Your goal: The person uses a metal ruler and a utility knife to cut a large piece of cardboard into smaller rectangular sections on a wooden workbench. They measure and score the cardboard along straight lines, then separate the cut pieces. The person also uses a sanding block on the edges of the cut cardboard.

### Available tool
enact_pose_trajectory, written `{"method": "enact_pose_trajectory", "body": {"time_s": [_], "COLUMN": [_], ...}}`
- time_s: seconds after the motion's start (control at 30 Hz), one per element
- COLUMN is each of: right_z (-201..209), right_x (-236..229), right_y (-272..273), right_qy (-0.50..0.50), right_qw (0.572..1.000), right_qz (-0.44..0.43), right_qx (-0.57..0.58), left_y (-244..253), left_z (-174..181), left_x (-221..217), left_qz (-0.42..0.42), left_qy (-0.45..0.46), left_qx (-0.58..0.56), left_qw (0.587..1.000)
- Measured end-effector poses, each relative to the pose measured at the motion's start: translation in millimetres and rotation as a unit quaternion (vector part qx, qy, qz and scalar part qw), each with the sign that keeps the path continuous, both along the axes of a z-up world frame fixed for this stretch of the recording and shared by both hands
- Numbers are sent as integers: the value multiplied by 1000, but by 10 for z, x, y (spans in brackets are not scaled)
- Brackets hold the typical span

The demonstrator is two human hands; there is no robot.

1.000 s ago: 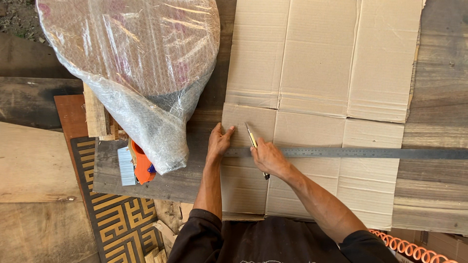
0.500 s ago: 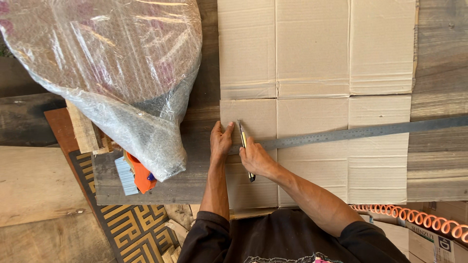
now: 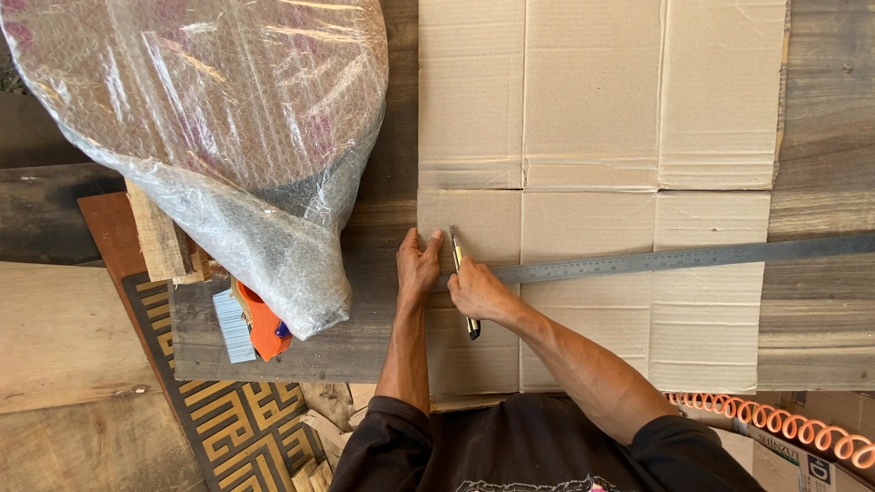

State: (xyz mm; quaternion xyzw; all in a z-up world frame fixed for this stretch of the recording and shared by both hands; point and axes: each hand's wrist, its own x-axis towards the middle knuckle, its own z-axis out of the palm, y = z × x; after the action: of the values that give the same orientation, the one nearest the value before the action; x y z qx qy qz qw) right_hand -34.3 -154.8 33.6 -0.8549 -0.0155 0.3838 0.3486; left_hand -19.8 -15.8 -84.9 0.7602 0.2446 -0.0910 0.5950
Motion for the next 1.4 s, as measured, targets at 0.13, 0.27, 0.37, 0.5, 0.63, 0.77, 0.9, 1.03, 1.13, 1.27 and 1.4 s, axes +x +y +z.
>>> {"method": "enact_pose_trajectory", "body": {"time_s": [0.13, 0.27, 0.37, 0.5, 0.63, 0.77, 0.9, 1.03, 1.13, 1.27, 1.4], "right_z": [-264, -86, -3, -346, -166, -156, -121, 56, -112, -161, -403], "right_x": [70, 86, 88, 127, 197, 236, 130, 212, 270, 315, 444], "right_y": [-142, -134, -113, -148, -78, -85, -100, -121, -122, -61, -105], "right_qy": [15, 41, 62, 65, 68, 72, 92, 95, 103, 77, 73], "right_qw": [1000, 999, 998, 997, 997, 997, 995, 994, 994, 996, 996], "right_qz": [8, 8, -3, -11, 24, 25, 19, 44, 24, 46, 43], "right_qx": [9, 14, 31, 40, 3, 8, 26, 4, 12, -3, 7], "left_y": [-16, -24, -9, -8, -19, -33, -6, -30, -45, -41, -20], "left_z": [138, 91, 36, 70, 132, 185, 44, 73, 190, 178, 155], "left_x": [24, 7, 22, 12, 13, 32, 0, 20, 28, 53, 48], "left_qz": [6, 9, 5, -9, -12, -15, -13, -10, -24, -30, -24], "left_qy": [3, 6, 6, -4, -11, -12, -6, -11, -8, -6, -6], "left_qx": [-1, -2, 6, 26, 31, 34, 35, 34, 55, 67, 72], "left_qw": [1000, 1000, 1000, 1000, 999, 999, 999, 999, 998, 997, 997]}}
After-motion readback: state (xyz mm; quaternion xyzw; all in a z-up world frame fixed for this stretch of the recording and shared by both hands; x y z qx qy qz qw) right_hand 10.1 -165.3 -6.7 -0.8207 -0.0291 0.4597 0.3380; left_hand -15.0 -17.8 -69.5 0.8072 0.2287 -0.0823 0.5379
